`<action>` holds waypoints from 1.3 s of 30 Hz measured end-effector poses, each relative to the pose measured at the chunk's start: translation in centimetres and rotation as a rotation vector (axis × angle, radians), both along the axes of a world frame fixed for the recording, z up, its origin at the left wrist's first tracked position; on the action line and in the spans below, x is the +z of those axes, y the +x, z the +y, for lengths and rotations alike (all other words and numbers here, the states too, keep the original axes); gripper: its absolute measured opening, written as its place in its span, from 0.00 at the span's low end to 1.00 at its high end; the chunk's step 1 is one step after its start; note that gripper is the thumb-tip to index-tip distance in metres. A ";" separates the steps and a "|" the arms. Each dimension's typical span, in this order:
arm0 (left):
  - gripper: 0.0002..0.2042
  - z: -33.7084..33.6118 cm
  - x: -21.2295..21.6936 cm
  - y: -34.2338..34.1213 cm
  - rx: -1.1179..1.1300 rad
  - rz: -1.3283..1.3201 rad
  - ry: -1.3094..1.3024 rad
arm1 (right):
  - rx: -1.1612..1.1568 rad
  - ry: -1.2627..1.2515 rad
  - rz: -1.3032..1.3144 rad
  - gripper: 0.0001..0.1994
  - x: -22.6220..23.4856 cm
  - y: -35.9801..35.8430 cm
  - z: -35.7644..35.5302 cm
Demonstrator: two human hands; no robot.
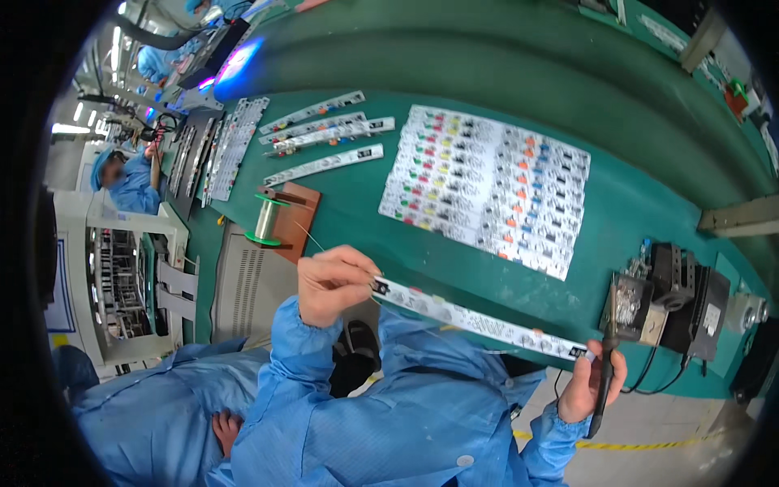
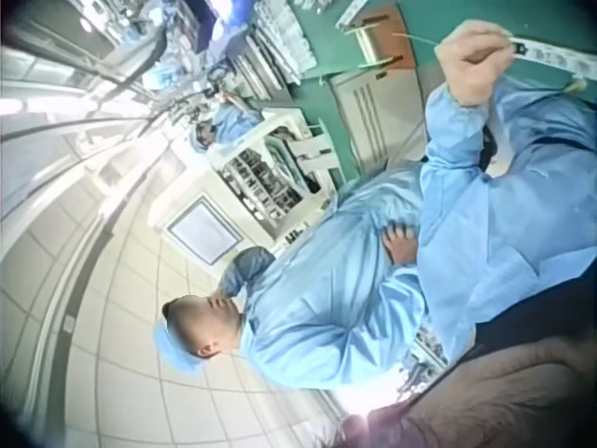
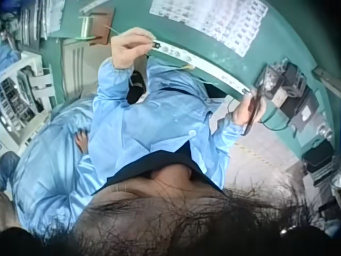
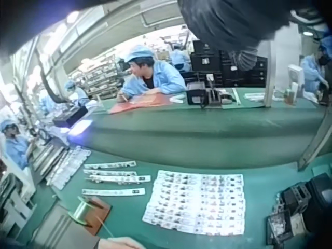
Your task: The recorder is soldering components onto a strip of circuit boards using a soldering iron and wire.
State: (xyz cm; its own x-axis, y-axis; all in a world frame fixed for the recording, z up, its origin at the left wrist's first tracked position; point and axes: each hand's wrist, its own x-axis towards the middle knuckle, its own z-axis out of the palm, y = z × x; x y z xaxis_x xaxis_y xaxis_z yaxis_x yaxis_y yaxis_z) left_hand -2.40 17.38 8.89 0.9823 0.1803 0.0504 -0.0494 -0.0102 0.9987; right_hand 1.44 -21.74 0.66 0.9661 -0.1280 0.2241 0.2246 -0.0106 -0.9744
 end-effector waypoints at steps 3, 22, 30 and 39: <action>0.11 -0.2 0.2 0.1 -0.012 -0.076 -0.036 | 0.001 -0.042 -0.014 0.26 -0.2 0.5 0.1; 0.09 3.7 1.8 11.5 0.160 0.118 0.083 | -0.155 0.094 -0.102 0.21 0.2 1.0 2.2; 0.08 -0.5 -3.7 36.9 0.295 0.211 -0.409 | -0.098 -0.150 -0.327 0.20 -2.0 1.7 1.7; 0.10 -4.5 1.2 28.1 0.035 0.014 0.613 | -0.036 -0.250 -0.187 0.15 -0.3 2.6 1.7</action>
State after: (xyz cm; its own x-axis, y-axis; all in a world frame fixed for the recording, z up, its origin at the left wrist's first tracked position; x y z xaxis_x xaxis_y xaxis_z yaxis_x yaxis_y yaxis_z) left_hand 25.69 12.90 10.14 0.9777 0.1547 0.1421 -0.0255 -0.5842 0.8112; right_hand 4.06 -20.05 0.32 0.9010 -0.0798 0.4265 0.3949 -0.2564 -0.8822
